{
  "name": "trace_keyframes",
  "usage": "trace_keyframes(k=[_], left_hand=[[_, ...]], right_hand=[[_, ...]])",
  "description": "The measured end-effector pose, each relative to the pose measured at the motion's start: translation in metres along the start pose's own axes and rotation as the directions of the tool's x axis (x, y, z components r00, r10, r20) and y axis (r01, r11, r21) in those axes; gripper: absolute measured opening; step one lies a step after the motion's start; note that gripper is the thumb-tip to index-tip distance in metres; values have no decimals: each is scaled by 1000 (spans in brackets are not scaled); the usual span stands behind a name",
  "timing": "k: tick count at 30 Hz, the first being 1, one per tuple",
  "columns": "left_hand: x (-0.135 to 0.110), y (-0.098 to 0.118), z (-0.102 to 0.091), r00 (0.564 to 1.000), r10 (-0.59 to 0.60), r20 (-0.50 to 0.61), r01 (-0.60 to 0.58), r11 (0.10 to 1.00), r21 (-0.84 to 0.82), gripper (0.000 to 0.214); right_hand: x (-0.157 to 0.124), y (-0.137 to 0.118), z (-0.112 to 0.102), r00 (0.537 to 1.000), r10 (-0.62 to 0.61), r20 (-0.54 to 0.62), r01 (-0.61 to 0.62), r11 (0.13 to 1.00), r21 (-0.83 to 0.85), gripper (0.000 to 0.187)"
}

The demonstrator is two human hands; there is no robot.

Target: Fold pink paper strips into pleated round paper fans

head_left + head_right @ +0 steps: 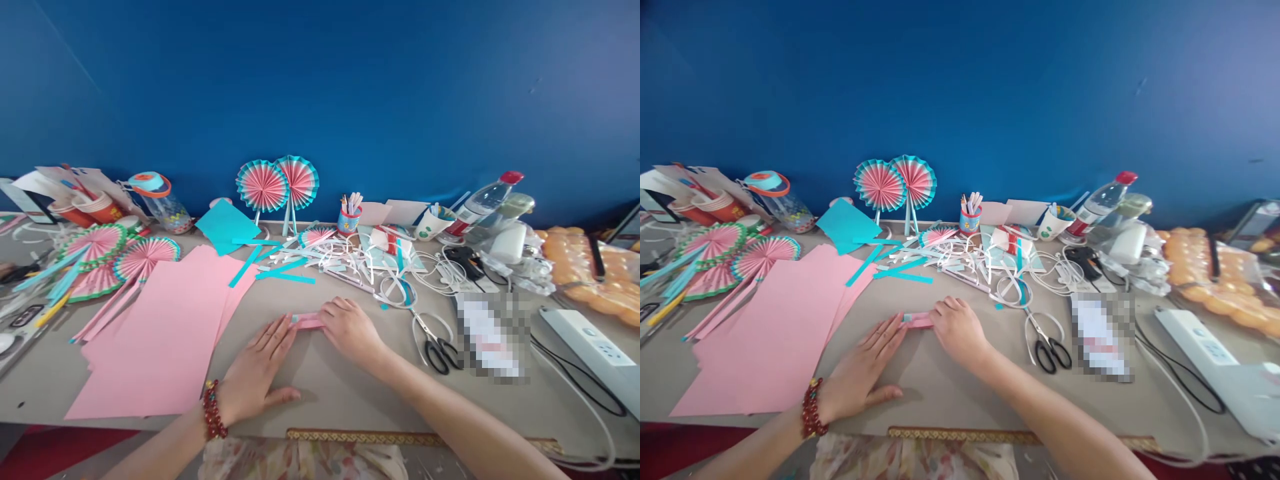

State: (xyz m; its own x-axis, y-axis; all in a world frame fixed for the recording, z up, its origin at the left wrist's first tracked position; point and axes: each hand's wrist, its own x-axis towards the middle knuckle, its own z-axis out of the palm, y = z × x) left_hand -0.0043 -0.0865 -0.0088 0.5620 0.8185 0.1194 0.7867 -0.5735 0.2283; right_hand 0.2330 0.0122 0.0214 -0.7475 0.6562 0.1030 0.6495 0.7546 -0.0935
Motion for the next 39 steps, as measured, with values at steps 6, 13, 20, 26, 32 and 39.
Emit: trace_keyframes(k=[6,13,20,26,32,39], left_hand=[[2,2,-19,870,-366,-330,256,908,-333,44],[50,17,-37,919,-32,-392,-15,993,-116,38],[58,7,-22,871,2,-491,-20,999,-32,25],[57,-1,-24,910,2,-415,6,1000,19,28],[58,5,-16,929,31,-369,-14,999,49,24],[53,4,-11,960,51,-277,-15,991,129,21]], right_hand=[[-10,-1,-5,949,235,-210,-105,864,493,10],[-7,-31,0,867,499,3,-18,26,1000,27],[-14,-36,9,912,391,123,-78,-130,988,37],[-49,-33,2,908,398,-129,-181,653,735,20],[-33,-24,-5,945,55,-323,-55,998,9,37],[-34,1,15,935,-117,-335,57,981,-184,18]])
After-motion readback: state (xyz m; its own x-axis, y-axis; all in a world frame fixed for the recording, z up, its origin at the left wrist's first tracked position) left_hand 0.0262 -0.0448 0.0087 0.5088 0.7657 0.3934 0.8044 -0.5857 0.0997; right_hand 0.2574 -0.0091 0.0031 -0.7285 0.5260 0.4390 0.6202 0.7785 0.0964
